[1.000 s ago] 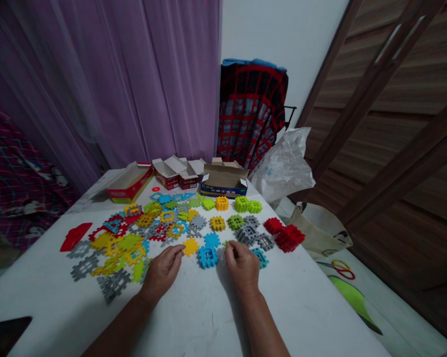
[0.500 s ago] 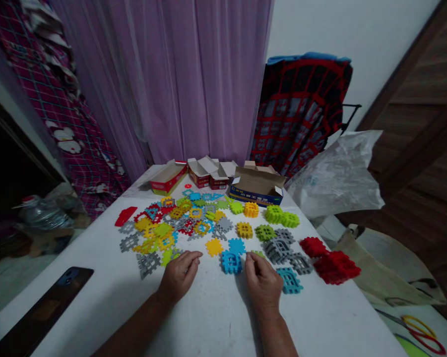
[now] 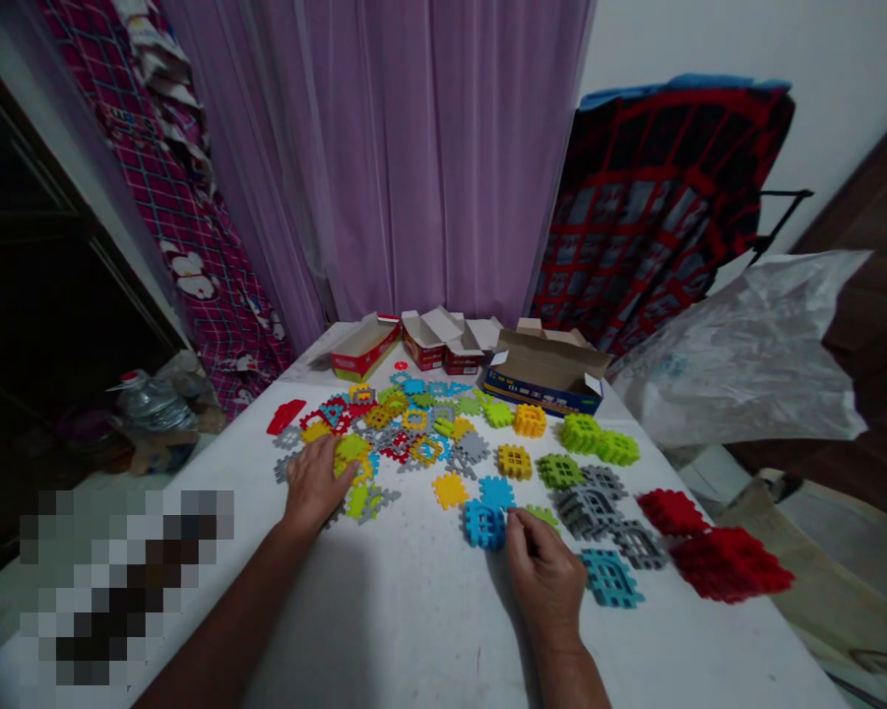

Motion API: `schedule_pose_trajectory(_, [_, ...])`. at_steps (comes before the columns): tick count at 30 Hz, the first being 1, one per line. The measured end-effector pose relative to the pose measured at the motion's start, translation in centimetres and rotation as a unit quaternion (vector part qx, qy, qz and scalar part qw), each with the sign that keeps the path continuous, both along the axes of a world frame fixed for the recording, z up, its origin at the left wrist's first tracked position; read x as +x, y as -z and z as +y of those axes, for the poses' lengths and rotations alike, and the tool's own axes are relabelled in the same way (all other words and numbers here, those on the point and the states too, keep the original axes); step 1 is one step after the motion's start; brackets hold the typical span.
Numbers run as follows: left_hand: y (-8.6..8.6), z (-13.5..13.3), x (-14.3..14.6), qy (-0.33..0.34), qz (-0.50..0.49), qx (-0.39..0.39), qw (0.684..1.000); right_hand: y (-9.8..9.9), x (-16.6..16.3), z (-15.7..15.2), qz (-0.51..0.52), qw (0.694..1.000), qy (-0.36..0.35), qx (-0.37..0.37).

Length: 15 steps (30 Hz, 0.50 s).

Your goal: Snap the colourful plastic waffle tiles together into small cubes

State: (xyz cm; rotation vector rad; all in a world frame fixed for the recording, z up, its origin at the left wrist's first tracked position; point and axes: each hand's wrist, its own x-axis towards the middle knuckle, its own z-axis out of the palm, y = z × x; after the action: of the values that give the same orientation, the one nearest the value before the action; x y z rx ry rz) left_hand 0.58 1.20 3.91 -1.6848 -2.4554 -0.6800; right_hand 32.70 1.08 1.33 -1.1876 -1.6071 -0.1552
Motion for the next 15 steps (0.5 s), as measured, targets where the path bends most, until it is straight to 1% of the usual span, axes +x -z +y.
schedule_pose_trajectory(2, [-0.1,0.0,-0.7,0.003,0.008,-0.033,0.999,0.0,-0.1,0.0,0.001,1.0,-0.002,-0.003])
schedule_pose_trajectory(5, [0.0,-0.1,-1.0,0.025,0.023,-0.032,0.999,0.2,0.0,0.0,0.004,1.0,-0.004,-0.019])
schedule_pose_trajectory(7, [0.2,-0.1,-1.0,0.036,0.03,-0.007,0.999,0.3,0.1,0.0,0.012,0.999,-0.001,-0.031])
schedule_pose_trajectory(12, [0.6,0.0,-1.3,0.077,0.033,0.101,0.991,0.2,0.2,-0.1,0.033,0.998,0.004,-0.054])
schedule_pose_trajectory(15, [0.7,0.2,-1.5,0.095,0.018,0.141,0.985,0.0,0.1,-0.1,0.046,0.997,0.008,-0.067])
